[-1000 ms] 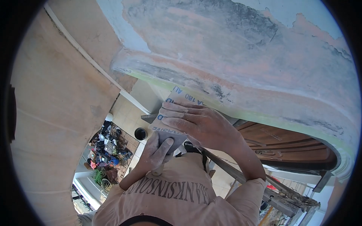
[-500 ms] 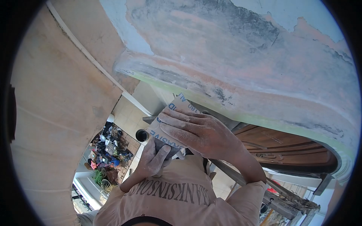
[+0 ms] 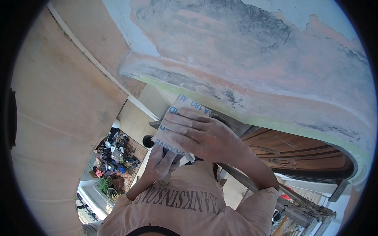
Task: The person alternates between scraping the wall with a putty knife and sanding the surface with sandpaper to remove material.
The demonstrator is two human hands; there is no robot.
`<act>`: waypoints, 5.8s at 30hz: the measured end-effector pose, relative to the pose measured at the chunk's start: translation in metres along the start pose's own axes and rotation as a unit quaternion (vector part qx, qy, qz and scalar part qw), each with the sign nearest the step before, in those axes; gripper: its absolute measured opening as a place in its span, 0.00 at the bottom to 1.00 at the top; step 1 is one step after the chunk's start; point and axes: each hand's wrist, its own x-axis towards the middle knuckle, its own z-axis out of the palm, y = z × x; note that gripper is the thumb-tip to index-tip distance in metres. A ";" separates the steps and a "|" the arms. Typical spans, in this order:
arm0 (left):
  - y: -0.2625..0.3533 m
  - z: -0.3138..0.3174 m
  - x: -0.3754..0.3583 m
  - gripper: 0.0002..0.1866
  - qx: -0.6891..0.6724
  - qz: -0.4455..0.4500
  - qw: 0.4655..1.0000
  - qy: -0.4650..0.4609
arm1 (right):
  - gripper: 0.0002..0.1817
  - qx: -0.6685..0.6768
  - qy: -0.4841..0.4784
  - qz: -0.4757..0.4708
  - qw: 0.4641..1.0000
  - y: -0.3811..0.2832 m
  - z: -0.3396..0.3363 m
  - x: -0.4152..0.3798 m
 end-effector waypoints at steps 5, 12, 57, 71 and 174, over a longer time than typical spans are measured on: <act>0.005 0.000 -0.004 0.14 0.054 0.052 0.997 -0.012 | 0.17 -0.020 0.007 0.002 1.000 -0.008 0.000 0.001; 0.008 0.000 0.001 0.12 0.133 0.119 0.984 -0.003 | 0.15 -0.017 -0.007 -0.015 1.000 -0.011 0.009 0.000; 0.009 -0.007 -0.009 0.21 -0.066 0.059 0.994 0.070 | 0.17 -0.011 0.037 -0.012 0.999 -0.003 0.005 -0.003; 0.006 -0.013 -0.002 0.21 -0.091 0.073 0.990 0.084 | 0.18 0.006 0.082 -0.007 0.997 0.014 0.013 -0.007; -0.053 -0.076 0.059 0.16 -0.251 0.202 0.878 0.354 | 0.28 0.359 0.045 0.359 0.860 0.034 0.113 0.021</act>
